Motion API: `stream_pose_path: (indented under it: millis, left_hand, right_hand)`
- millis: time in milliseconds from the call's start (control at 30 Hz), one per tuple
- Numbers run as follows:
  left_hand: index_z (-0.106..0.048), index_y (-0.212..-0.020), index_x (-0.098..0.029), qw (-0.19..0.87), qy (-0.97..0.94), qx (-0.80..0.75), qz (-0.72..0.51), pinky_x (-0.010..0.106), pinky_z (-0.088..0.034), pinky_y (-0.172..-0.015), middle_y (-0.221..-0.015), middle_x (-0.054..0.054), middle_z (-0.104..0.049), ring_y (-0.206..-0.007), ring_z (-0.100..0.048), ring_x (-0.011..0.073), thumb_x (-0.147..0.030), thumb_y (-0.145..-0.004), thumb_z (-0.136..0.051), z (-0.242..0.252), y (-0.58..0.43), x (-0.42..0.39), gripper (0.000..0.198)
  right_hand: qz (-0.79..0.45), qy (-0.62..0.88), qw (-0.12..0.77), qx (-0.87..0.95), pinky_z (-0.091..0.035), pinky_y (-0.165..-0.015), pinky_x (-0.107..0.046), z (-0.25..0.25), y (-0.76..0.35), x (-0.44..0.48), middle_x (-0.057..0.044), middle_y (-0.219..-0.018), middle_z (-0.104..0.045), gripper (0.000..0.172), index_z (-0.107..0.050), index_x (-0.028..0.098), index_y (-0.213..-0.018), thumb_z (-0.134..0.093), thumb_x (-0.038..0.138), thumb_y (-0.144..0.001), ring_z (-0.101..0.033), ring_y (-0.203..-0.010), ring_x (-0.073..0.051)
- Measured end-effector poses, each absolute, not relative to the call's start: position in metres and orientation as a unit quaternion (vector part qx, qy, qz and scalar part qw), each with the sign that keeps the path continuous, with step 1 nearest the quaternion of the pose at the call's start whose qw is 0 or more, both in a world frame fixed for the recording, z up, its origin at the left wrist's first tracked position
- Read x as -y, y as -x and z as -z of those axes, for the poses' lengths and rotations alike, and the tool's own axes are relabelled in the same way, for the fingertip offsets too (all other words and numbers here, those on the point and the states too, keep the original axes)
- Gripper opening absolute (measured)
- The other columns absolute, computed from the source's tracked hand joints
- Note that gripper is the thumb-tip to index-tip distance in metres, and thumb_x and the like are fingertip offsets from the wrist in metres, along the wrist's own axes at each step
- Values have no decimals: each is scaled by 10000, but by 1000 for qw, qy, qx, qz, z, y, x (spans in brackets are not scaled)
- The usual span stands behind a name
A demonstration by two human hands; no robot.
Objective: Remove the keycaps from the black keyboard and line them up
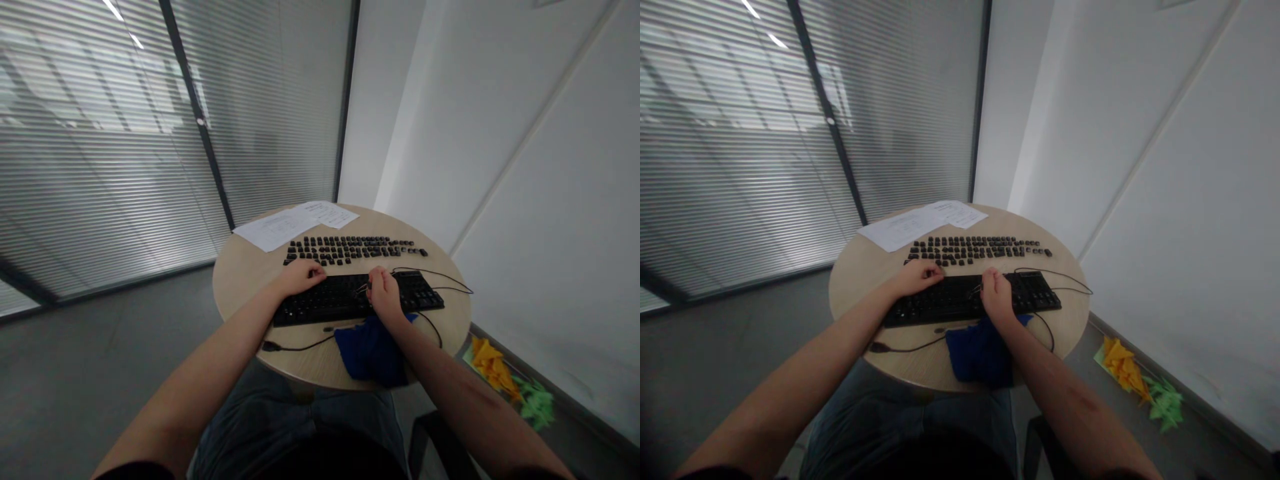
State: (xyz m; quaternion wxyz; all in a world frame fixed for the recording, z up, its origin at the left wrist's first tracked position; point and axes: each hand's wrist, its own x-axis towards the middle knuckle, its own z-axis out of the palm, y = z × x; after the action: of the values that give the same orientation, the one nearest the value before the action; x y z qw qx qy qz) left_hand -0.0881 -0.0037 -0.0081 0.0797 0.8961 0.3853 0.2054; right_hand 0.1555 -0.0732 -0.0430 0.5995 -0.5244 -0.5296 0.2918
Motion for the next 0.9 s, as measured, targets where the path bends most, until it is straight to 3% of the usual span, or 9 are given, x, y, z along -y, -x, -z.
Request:
stream_pose_path:
  millis: [300,500,733,900]
  left_hand:
    - [-715,-967,-236,83,-930,-277,-229,352,-467,-920,-976,30,-731,-979,-641,214,-340,-912,-644,-16,66,36,138]
    - [-696,-1023,-228,90,-932,-277,-216,332,-483,-863,-990,37,-729,-953,-649,210,-311,-901,-665,-12,55,42,151]
    - [-694,-942,-219,94,-927,-285,-226,322,-485,-834,-918,31,-716,-900,-644,200,-264,-887,-675,-6,54,40,73]
    - [-696,-964,-216,142,-912,-305,-236,284,-487,-758,-885,10,-701,-795,-625,164,-201,-832,-697,-9,55,40,133]
  right_hand:
    - [-301,497,577,574,-371,-397,-217,39,-149,78,45,-492,-505,387,-495,229,-760,-435,567,-939,-486,-406,-127]
    - [-294,468,578,601,-401,-438,-223,34,-146,81,30,-520,-577,358,-546,222,-791,-454,529,-953,-537,-422,-132]
    - [-260,462,552,643,-421,-490,-224,31,-145,83,24,-541,-608,359,-571,221,-787,-432,492,-976,-573,-454,-136]
    - [-230,484,539,650,-426,-523,-227,29,-144,82,18,-550,-617,352,-567,221,-759,-419,443,-989,-584,-474,-141]
